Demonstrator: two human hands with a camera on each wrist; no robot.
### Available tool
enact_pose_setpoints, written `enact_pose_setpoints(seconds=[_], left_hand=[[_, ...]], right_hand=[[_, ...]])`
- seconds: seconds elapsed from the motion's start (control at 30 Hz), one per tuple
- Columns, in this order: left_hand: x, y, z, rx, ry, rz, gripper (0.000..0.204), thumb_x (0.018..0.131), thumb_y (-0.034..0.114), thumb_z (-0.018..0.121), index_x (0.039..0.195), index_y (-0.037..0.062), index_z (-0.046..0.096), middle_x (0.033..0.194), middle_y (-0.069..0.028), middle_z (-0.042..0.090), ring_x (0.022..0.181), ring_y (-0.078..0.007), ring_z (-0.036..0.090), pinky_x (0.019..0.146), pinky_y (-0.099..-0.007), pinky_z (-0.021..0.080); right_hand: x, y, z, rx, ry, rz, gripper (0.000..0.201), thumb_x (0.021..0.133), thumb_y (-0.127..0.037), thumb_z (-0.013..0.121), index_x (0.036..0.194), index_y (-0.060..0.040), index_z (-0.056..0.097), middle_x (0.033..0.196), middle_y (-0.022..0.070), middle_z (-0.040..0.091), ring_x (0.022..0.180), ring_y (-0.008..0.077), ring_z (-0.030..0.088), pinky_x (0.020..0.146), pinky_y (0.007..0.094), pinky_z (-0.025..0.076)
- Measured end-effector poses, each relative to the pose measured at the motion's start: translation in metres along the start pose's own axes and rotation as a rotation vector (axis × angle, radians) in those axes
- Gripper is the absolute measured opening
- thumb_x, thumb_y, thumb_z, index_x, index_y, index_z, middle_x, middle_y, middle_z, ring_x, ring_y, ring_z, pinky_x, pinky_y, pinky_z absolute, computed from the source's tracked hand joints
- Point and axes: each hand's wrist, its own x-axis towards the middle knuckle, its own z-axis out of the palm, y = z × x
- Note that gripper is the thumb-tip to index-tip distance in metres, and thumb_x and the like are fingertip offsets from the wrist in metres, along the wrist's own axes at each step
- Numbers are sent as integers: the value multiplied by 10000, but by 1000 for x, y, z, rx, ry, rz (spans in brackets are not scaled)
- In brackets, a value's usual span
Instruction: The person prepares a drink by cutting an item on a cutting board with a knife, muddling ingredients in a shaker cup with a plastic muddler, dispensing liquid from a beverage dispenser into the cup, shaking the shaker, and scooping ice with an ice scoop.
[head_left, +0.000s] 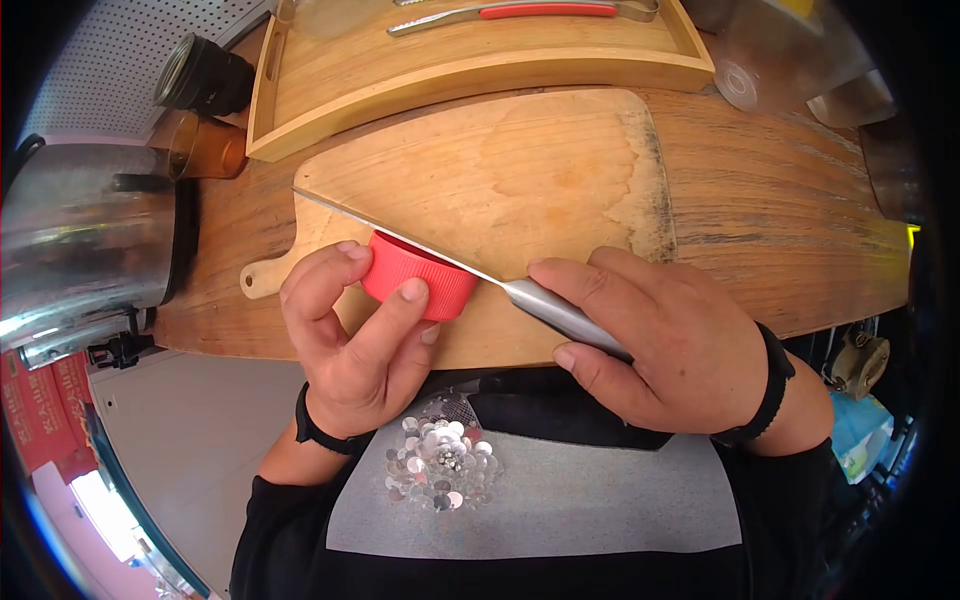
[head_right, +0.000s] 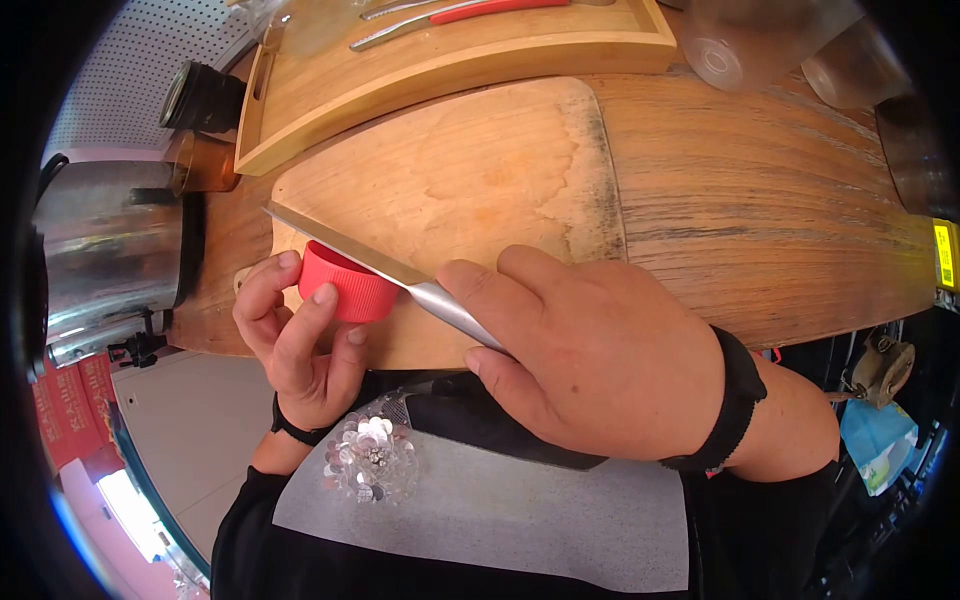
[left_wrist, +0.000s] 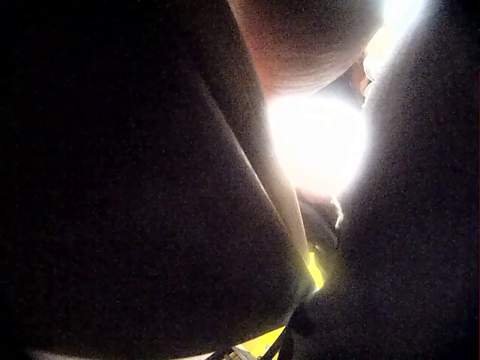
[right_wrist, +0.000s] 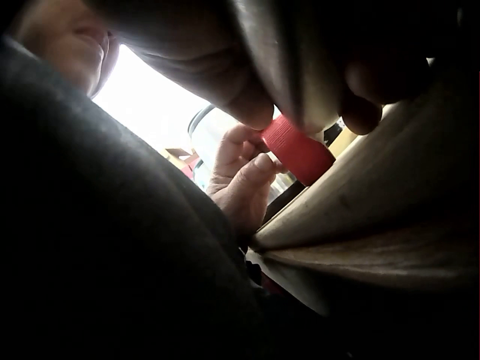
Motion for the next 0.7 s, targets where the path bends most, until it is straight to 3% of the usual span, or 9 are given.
enact_pose_setpoints(seconds=[0.3, 0.47, 0.53, 0.7], left_hand=[[-2, -3, 3, -29, 30, -13, 441, 796, 78, 668, 1215, 132, 544, 1252, -174, 407, 1145, -336, 446, 951, -435, 394], [-1, -3, 4, -22, 46, -14, 429, 810, 92, 659, 1220, 124, 535, 1245, -176, 418, 1138, -334, 451, 954, -435, 388], [0, -4, 7, -33, 126, -8, 490, 696, 52, 727, 1165, 86, 591, 1193, -177, 463, 1071, -335, 488, 895, -433, 430], [0, -1, 4, 0, 126, -42, 506, 704, 77, 724, 1181, 75, 558, 1203, -184, 465, 1077, -348, 489, 901, -442, 428]], right_hand=[[0, -3, -1, 106, 97, -55, 488, 792, -139, 647, 1245, -11, 520, 823, 131, 571, 683, 304, 582, 589, 367, 467], [2, -2, 2, -5, 8, 5, 477, 797, -141, 648, 1242, -23, 522, 828, 121, 567, 680, 301, 581, 577, 369, 458], [2, -1, 3, 1, 14, 4, 476, 797, -142, 648, 1242, -26, 523, 827, 119, 565, 681, 300, 581, 579, 370, 457], [2, -2, 1, -24, 8, 12, 475, 798, -146, 649, 1240, -27, 525, 841, 119, 574, 698, 296, 587, 592, 368, 460]])
